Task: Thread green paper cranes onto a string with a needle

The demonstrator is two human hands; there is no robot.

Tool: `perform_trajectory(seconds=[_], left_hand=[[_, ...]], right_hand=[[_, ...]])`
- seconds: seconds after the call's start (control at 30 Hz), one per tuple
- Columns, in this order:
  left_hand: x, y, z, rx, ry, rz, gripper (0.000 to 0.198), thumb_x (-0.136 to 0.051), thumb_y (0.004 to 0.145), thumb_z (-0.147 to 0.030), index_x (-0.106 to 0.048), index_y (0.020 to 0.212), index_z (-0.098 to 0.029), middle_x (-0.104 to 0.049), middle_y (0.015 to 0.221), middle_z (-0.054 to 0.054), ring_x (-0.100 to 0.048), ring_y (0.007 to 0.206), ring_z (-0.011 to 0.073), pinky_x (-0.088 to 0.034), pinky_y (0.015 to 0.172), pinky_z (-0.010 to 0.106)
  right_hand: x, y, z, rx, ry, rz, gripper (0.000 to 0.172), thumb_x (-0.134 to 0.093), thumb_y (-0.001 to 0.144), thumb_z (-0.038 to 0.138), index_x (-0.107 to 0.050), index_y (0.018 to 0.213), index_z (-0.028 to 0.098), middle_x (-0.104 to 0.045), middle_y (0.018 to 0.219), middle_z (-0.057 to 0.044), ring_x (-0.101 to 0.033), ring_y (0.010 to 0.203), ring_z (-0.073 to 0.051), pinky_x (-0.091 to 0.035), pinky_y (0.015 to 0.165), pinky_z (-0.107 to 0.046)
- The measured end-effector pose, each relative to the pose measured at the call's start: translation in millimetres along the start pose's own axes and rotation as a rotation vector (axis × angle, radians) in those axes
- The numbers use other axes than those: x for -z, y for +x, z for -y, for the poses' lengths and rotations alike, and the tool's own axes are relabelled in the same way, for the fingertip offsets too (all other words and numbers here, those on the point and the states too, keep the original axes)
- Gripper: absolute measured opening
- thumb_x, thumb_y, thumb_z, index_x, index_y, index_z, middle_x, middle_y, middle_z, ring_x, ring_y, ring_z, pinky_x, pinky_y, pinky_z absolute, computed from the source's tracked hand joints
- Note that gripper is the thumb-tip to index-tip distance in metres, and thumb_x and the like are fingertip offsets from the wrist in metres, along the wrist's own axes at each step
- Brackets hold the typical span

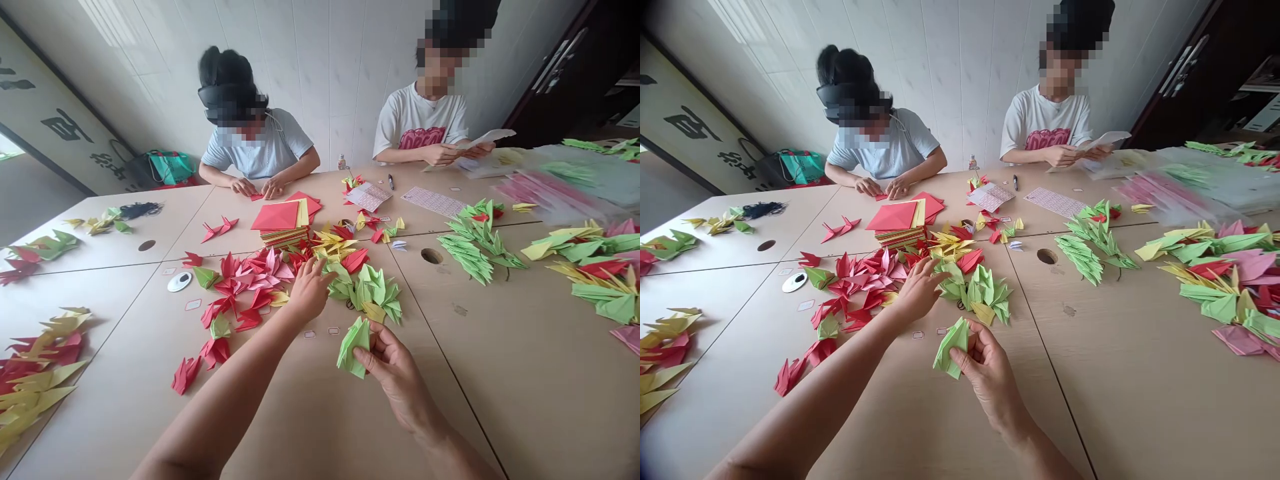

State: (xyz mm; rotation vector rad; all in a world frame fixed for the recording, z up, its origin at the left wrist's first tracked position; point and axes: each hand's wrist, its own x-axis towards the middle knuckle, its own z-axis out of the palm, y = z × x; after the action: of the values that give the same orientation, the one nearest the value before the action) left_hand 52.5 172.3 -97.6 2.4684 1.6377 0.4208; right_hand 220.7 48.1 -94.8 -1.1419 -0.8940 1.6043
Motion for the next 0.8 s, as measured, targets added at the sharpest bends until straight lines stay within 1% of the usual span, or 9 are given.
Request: perform_trajectory(seconds=[0.07,0.13,0.3,0.4,0.5,0.57,0.63,0.7,0.8], left_hand=[[1.3,0,6,-0.038,-0.002,0.04,0.036,-0.061,0.077,-0.004,-0.069,0.106,-0.023,-0.064,0.12,0.01,-0.048,0.123,0.0307,-0.041,0.103,0.049],[4.1,-7,12,-0.062,-0.012,0.068,0.03,-0.059,0.079,-0.006,-0.07,0.101,-0.022,-0.068,0.107,0.009,-0.056,0.112,0.0277,-0.045,0.097,0.044],[19.2,-41,20,-0.066,-0.042,0.089,0.031,-0.051,0.076,0.0,-0.069,0.084,-0.023,-0.071,0.091,0.006,-0.06,0.098,0.0249,-0.047,0.091,0.041],[29.7,-57,21,0.011,-0.048,0.063,0.035,-0.044,0.07,0.005,-0.066,0.076,-0.022,-0.067,0.078,0.005,-0.062,0.087,0.025,-0.05,0.081,0.04],[32.6,-62,18,0.1,-0.064,-0.006,0.042,-0.041,0.069,0.004,-0.064,0.093,-0.02,-0.066,0.091,0.008,-0.06,0.093,0.0273,-0.05,0.082,0.043],[28.9,-60,15,0.101,-0.107,-0.019,0.05,-0.044,0.07,0.003,-0.061,0.11,-0.021,-0.064,0.111,0.01,-0.057,0.107,0.0282,-0.048,0.091,0.044],[22.8,-56,13,0.074,-0.172,0.004,0.055,-0.049,0.069,0.001,-0.061,0.116,-0.024,-0.061,0.121,0.008,-0.053,0.116,0.0278,-0.046,0.096,0.042],[17.7,-50,12,0.067,-0.248,0.027,0.048,-0.052,0.07,-0.001,-0.065,0.11,-0.025,-0.064,0.117,0.006,-0.056,0.113,0.0271,-0.046,0.094,0.04],[17.7,-45,14,0.125,-0.376,0.006,0.025,-0.052,0.079,-0.01,-0.068,0.092,-0.023,-0.068,0.099,0.005,-0.061,0.096,0.0237,-0.047,0.085,0.036]], right_hand=[[0,0,0,-0.001,0.0,0.006,0.053,-0.078,0.07,0.046,-0.06,0.114,0.023,-0.07,0.092,-0.005,-0.063,0.088,-0.022,-0.052,0.075,-0.033],[0,-1,0,-0.001,0.001,0.018,0.052,-0.078,0.07,0.046,-0.06,0.113,0.023,-0.069,0.093,-0.004,-0.062,0.088,-0.022,-0.052,0.077,-0.033],[-1,-4,2,-0.035,-0.005,0.053,0.043,-0.076,0.073,0.047,-0.061,0.104,0.023,-0.066,0.086,-0.002,-0.061,0.082,-0.02,-0.051,0.073,-0.03],[-1,-5,2,-0.038,-0.013,0.064,0.041,-0.076,0.073,0.046,-0.061,0.104,0.023,-0.067,0.088,-0.003,-0.061,0.084,-0.021,-0.05,0.073,-0.03],[0,-5,0,-0.036,-0.009,0.071,0.041,-0.076,0.074,0.046,-0.062,0.105,0.023,-0.067,0.093,-0.004,-0.06,0.087,-0.021,-0.05,0.075,-0.03],[1,-4,-2,-0.03,-0.01,0.068,0.04,-0.076,0.074,0.045,-0.062,0.104,0.023,-0.067,0.092,-0.003,-0.06,0.087,-0.021,-0.05,0.076,-0.03],[1,-4,-3,-0.018,-0.024,0.068,0.038,-0.075,0.075,0.045,-0.063,0.102,0.023,-0.067,0.091,-0.003,-0.059,0.085,-0.02,-0.05,0.074,-0.029],[2,-3,-3,-0.009,-0.04,0.075,0.035,-0.074,0.076,0.045,-0.064,0.1,0.022,-0.066,0.09,-0.003,-0.059,0.082,-0.019,-0.049,0.071,-0.027],[3,-2,-2,-0.004,-0.04,0.073,0.033,-0.075,0.076,0.045,-0.066,0.099,0.022,-0.067,0.09,-0.003,-0.058,0.081,-0.018,-0.048,0.071,-0.026]])
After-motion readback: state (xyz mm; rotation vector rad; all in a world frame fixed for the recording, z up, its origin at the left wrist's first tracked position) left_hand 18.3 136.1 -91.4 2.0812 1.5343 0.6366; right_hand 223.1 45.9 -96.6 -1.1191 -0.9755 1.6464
